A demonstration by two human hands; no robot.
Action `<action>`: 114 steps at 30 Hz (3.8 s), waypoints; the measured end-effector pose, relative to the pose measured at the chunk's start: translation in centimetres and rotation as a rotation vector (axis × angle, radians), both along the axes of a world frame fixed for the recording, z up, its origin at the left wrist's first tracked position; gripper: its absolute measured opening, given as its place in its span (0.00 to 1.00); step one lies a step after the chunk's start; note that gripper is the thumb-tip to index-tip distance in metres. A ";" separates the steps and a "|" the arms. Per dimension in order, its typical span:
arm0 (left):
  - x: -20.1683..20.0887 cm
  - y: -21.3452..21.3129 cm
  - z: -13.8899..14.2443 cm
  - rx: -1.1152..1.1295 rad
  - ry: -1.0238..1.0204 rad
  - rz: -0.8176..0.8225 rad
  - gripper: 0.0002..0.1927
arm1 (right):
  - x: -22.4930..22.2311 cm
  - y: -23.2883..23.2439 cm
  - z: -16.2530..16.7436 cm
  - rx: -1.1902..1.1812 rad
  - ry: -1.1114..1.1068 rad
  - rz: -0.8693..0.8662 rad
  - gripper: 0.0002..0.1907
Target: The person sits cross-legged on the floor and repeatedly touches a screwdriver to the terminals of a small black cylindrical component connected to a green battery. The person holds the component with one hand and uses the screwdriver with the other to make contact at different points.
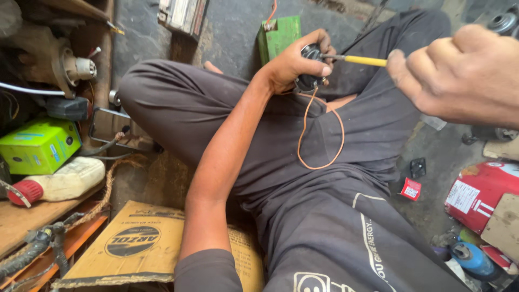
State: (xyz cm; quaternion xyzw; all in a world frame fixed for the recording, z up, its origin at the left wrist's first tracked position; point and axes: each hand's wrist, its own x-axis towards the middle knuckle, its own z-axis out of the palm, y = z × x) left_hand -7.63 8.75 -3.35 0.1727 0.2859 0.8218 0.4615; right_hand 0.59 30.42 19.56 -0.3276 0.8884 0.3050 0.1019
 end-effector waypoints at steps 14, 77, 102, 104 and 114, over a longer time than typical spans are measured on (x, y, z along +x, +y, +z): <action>0.3 0.4 0.1 -0.021 0.052 0.058 0.19 | -2.0 2.9 -1.0 -0.414 -0.360 -0.677 0.22; -5.9 -6.8 -3.5 -0.366 0.096 1.079 0.23 | 9.2 4.8 -19.9 -1.411 0.411 -0.761 0.10; -7.9 -8.2 1.2 -0.495 0.402 0.486 0.16 | 2.3 -6.0 -14.6 -1.724 -0.184 -0.815 0.16; -8.2 -8.3 1.3 -0.480 0.408 0.447 0.15 | 1.8 -6.2 -14.3 -1.769 -0.221 -0.800 0.15; -8.8 -8.6 1.3 -0.463 0.438 0.406 0.15 | 1.7 -6.4 -14.5 -1.831 -0.252 -0.791 0.15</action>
